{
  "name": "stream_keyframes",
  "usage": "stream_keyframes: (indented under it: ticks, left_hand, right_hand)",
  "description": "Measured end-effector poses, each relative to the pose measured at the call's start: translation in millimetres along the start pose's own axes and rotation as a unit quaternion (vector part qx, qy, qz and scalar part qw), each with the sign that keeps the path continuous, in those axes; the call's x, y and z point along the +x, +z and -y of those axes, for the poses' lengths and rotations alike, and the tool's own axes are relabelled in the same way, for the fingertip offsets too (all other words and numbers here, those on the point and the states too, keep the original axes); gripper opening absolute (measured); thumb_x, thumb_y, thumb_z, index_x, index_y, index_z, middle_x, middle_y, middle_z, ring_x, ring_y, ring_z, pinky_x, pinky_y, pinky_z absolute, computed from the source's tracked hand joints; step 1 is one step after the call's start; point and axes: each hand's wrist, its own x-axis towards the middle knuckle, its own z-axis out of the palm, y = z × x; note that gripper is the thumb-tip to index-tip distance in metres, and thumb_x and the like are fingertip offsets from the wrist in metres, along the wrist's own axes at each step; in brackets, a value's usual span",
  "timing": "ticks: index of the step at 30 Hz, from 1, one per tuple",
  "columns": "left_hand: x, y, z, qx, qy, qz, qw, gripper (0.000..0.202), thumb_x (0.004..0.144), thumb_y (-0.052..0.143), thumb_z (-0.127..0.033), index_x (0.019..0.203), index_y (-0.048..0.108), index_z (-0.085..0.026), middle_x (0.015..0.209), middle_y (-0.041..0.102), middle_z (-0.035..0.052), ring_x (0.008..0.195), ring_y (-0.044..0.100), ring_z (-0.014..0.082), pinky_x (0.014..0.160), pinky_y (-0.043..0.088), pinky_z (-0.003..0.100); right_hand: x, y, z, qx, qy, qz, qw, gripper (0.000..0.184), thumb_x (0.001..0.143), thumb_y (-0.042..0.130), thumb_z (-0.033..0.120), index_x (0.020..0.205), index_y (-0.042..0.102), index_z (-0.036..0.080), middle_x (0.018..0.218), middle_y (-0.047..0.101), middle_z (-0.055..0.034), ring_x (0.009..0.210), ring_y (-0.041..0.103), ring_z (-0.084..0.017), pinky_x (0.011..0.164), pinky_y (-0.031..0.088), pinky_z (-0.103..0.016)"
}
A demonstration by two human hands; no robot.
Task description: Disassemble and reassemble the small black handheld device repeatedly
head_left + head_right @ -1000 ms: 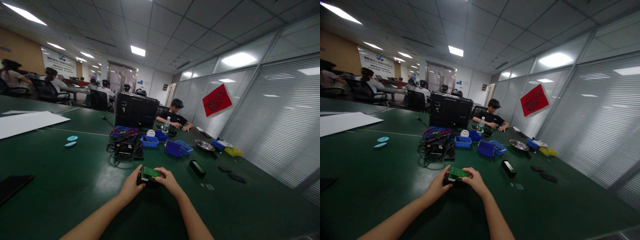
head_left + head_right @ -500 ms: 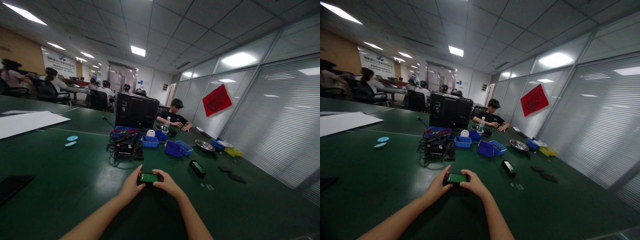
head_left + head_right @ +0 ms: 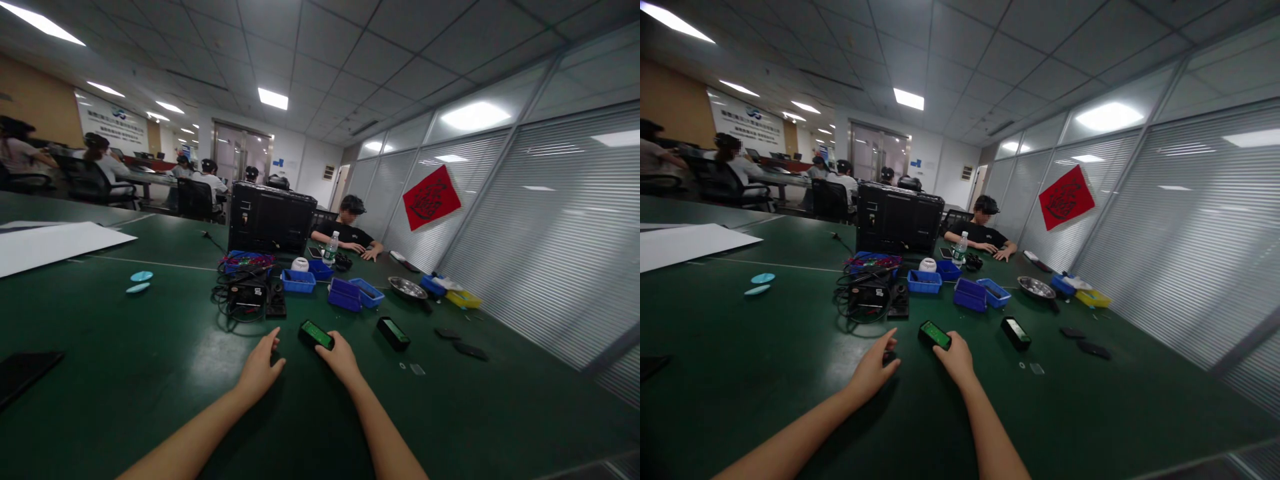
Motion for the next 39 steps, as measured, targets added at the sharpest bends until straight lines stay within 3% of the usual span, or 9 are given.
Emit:
stream_keyframes:
  ticks: [5, 9, 14, 21, 28, 34, 39]
  left_hand:
    - [0, -0.5, 0, 0.008, 0.007, 0.01, 1.0, 0.064, 0.068, 0.052, -0.022, 0.129, 0.033, -0.021, 0.108, 0.054, 0.0055, 0.094, 0.054, 0.0166, 0.086, 0.042, 0.033]
    - [1, 1.6, 4, 0.016, 0.01, 0.005, 1.0, 0.062, 0.068, 0.052, -0.022, 0.128, 0.034, -0.02, 0.108, 0.054, 0.0054, 0.096, 0.053, 0.0164, 0.087, 0.041, 0.032]
    - [1, 0.9, 2, 0.016, 0.001, 0.014, 1.0, 0.062, 0.068, 0.052, -0.023, 0.127, 0.035, -0.02, 0.109, 0.054, 0.0056, 0.096, 0.054, 0.0172, 0.088, 0.041, 0.033]
    - [1, 1.4, 1, 0.009, 0.0, 0.01, 1.0, 0.062, 0.067, 0.052, -0.022, 0.127, 0.037, -0.02, 0.107, 0.055, 0.0055, 0.095, 0.054, 0.0171, 0.088, 0.041, 0.033]
    - [2, 2.6, 5, 0.014, 0.003, 0.009, 1.0, 0.061, 0.067, 0.052, -0.022, 0.126, 0.037, -0.02, 0.107, 0.056, 0.0051, 0.095, 0.054, 0.0169, 0.088, 0.041, 0.033]
    - [1, 0.3, 1, 0.017, 0.001, 0.017, 1.0, 0.061, 0.068, 0.052, -0.024, 0.127, 0.037, -0.02, 0.108, 0.055, 0.0056, 0.095, 0.054, 0.0168, 0.087, 0.041, 0.032]
    - [0, -1.2, -3, 0.015, -0.005, 0.019, 1.0, 0.061, 0.068, 0.052, -0.024, 0.127, 0.037, -0.02, 0.108, 0.055, 0.0056, 0.096, 0.054, 0.0173, 0.088, 0.041, 0.032]
  right_hand:
    - [8, -5, -12, -0.026, 0.021, -0.015, 0.999, 0.049, 0.074, 0.046, 0.052, 0.104, 0.055, 0.014, 0.102, 0.058, -0.0119, 0.097, 0.053, -0.025, 0.077, 0.039, -0.031]
    - [4, -2, -3, -0.033, 0.002, -0.027, 0.999, 0.037, 0.071, 0.053, 0.044, 0.096, 0.055, 0.016, 0.096, 0.058, -0.0103, 0.091, 0.054, -0.024, 0.075, 0.04, -0.03]
    - [-8, 4, 13, -0.056, -0.091, -0.071, 0.992, 0.032, 0.065, 0.059, 0.028, 0.094, 0.05, 0.018, 0.096, 0.054, -0.0074, 0.09, 0.051, -0.022, 0.078, 0.039, -0.031]
    - [-17, 6, 22, -0.073, -0.162, -0.015, 0.984, 0.038, 0.065, 0.058, 0.022, 0.102, 0.049, 0.019, 0.103, 0.052, -0.0072, 0.095, 0.05, -0.021, 0.082, 0.039, -0.032]
    - [-13, 5, 16, -0.072, -0.117, 0.003, 0.99, 0.055, 0.073, 0.051, 0.025, 0.126, 0.037, 0.018, 0.122, 0.048, -0.0073, 0.11, 0.045, -0.021, 0.092, 0.034, -0.032]
    - [-12, 3, 16, -0.164, -0.084, -0.073, 0.98, 0.054, 0.074, 0.05, 0.022, 0.127, 0.038, 0.015, 0.116, 0.051, -0.0101, 0.102, 0.048, -0.023, 0.084, 0.038, -0.034]
    - [-20, 5, 29, -0.272, -0.152, -0.095, 0.945, 0.049, 0.073, 0.051, 0.013, 0.121, 0.043, 0.018, 0.114, 0.049, -0.0127, 0.099, 0.045, -0.025, 0.08, 0.035, -0.037]
